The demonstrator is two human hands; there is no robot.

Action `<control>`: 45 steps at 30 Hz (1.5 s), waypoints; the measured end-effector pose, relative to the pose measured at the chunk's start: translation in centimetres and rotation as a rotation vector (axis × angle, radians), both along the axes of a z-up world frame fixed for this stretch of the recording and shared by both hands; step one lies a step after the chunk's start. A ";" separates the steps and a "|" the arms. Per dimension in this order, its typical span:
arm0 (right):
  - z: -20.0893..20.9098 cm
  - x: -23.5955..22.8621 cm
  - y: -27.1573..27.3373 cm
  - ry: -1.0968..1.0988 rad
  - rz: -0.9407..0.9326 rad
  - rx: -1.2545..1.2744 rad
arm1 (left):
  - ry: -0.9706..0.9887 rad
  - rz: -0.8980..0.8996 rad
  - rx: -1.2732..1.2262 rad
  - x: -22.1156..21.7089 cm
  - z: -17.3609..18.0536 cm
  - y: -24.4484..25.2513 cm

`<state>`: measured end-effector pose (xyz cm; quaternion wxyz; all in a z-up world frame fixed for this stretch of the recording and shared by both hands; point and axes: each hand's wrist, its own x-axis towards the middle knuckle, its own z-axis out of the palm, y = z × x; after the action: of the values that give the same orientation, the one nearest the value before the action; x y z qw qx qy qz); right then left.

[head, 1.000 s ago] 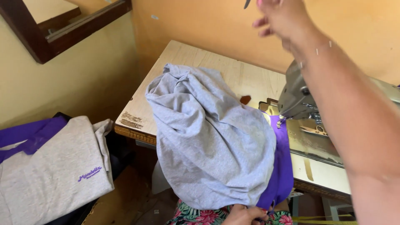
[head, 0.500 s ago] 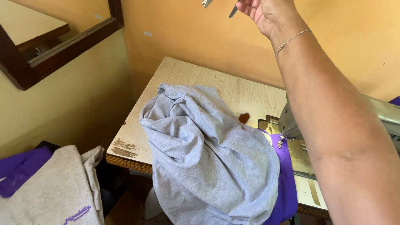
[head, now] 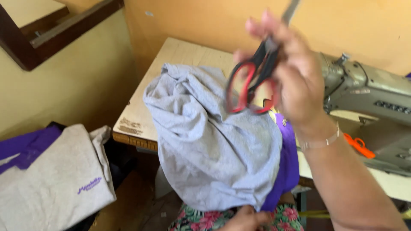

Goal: Removing a purple fabric trim from a grey shirt by cutting the stitches with thread snips and scissors.

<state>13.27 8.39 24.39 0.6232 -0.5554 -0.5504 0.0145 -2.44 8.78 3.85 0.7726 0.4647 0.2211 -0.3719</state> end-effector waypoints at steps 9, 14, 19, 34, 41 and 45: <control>-11.8 -7.2 -12.3 0.719 0.132 -0.023 | -0.331 1.087 -0.101 1.6 -10.2 -8.4; -12.5 -8.0 -18.9 0.610 -0.056 -0.201 | -0.166 1.120 -0.340 2.4 -9.0 -8.6; -14.4 -9.1 -25.0 0.743 -0.125 -0.288 | -0.111 1.108 -0.218 3.9 -10.6 -9.2; -23.3 -16.1 -32.4 0.652 -0.178 -0.609 | -0.156 1.066 -0.354 4.6 -8.9 -8.1; -22.0 -12.6 -33.2 0.569 -0.117 -0.461 | 0.010 0.797 -0.567 5.4 -8.5 -6.4; -21.4 -10.5 -33.1 0.292 -0.455 -0.681 | -0.031 0.995 -0.305 5.7 -7.6 -7.0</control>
<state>2.78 -24.71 2.99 0.4629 -0.8287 -0.2836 0.1360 3.25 1.74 -3.77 0.9180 0.1910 0.3471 0.0193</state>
